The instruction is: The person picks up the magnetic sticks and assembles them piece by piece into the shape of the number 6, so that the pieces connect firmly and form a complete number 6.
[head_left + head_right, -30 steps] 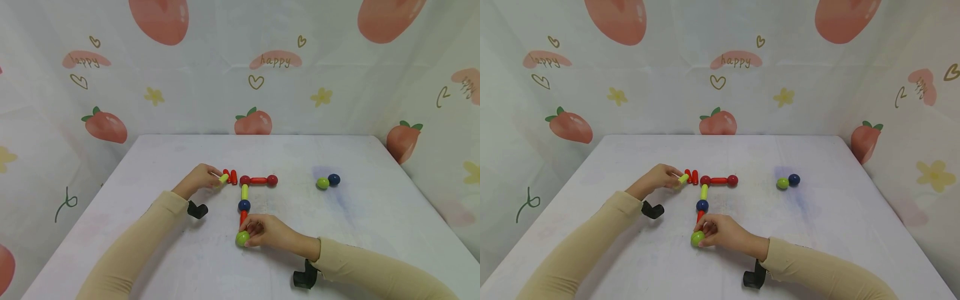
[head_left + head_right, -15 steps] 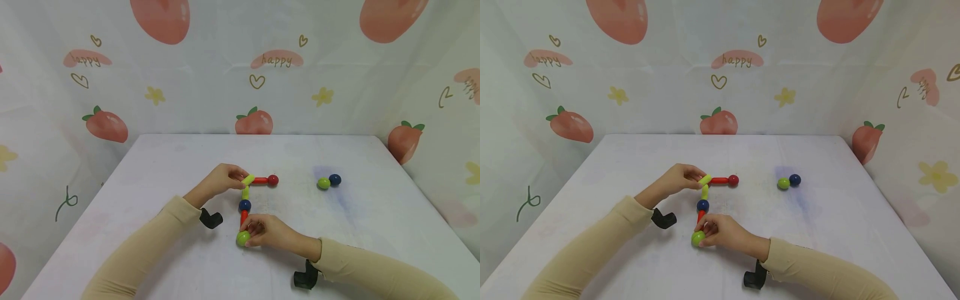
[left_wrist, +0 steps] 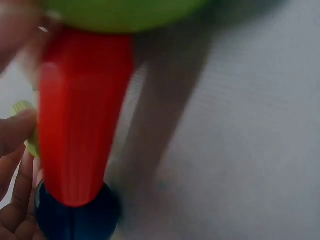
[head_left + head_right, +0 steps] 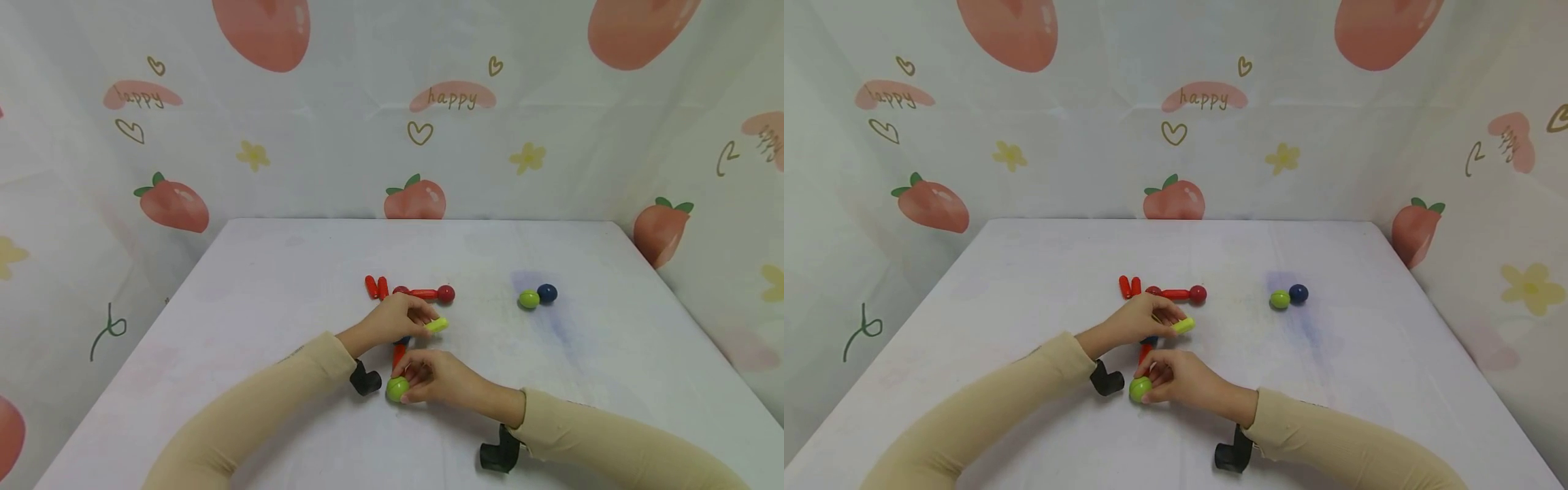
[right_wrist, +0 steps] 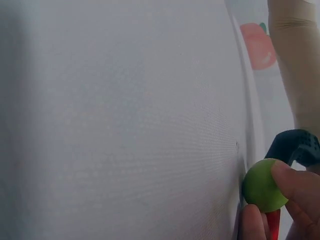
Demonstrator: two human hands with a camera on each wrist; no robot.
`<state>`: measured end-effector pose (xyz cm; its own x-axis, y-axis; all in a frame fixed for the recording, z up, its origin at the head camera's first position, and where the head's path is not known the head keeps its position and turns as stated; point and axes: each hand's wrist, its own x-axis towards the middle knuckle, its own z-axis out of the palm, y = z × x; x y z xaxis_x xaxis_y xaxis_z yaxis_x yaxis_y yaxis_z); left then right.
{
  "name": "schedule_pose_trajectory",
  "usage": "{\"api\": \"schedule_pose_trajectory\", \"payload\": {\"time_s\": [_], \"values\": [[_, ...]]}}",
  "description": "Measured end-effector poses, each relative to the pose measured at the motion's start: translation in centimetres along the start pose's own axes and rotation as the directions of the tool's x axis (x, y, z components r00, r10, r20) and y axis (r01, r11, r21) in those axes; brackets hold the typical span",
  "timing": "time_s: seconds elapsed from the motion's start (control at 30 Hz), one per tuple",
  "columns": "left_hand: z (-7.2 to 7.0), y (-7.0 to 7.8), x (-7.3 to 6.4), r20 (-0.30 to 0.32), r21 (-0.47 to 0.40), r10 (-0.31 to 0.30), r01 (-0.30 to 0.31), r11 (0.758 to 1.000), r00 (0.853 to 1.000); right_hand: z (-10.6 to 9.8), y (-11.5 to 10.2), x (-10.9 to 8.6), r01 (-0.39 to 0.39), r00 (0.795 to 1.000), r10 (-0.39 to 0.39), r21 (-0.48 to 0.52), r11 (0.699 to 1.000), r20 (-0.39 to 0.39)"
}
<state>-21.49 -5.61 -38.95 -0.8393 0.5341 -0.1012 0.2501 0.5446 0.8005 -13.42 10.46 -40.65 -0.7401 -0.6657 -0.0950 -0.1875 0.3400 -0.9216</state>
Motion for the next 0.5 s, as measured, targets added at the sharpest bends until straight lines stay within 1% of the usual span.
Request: {"api": "schedule_pose_trajectory", "payload": {"time_s": [0.03, 0.13, 0.3, 0.5], "values": [[0.1, 0.0, 0.1, 0.009, 0.019, 0.014, -0.014, 1.000, 1.000, 0.0, 0.0, 0.0, -0.003, 1.000, 0.003, -0.002, 1.000, 0.000], [0.3, 0.2, 0.4, 0.039, 0.071, 0.020, -0.023, 0.997, 0.999, 0.0, 0.0, 0.0, 0.000, 1.000, 0.000, -0.011, 1.000, 0.000], [0.6, 0.6, 0.9, 0.088, 0.149, 0.007, -0.020, 0.989, 0.996, -0.1, 0.1, 0.0, -0.005, 1.000, 0.005, -0.021, 1.000, -0.004], [0.9, 0.6, 1.6, 0.126, 0.193, 0.020, -0.044, 0.980, 0.992, -0.1, 0.2, 0.0, -0.002, 1.000, 0.002, -0.003, 1.000, 0.006]]}}
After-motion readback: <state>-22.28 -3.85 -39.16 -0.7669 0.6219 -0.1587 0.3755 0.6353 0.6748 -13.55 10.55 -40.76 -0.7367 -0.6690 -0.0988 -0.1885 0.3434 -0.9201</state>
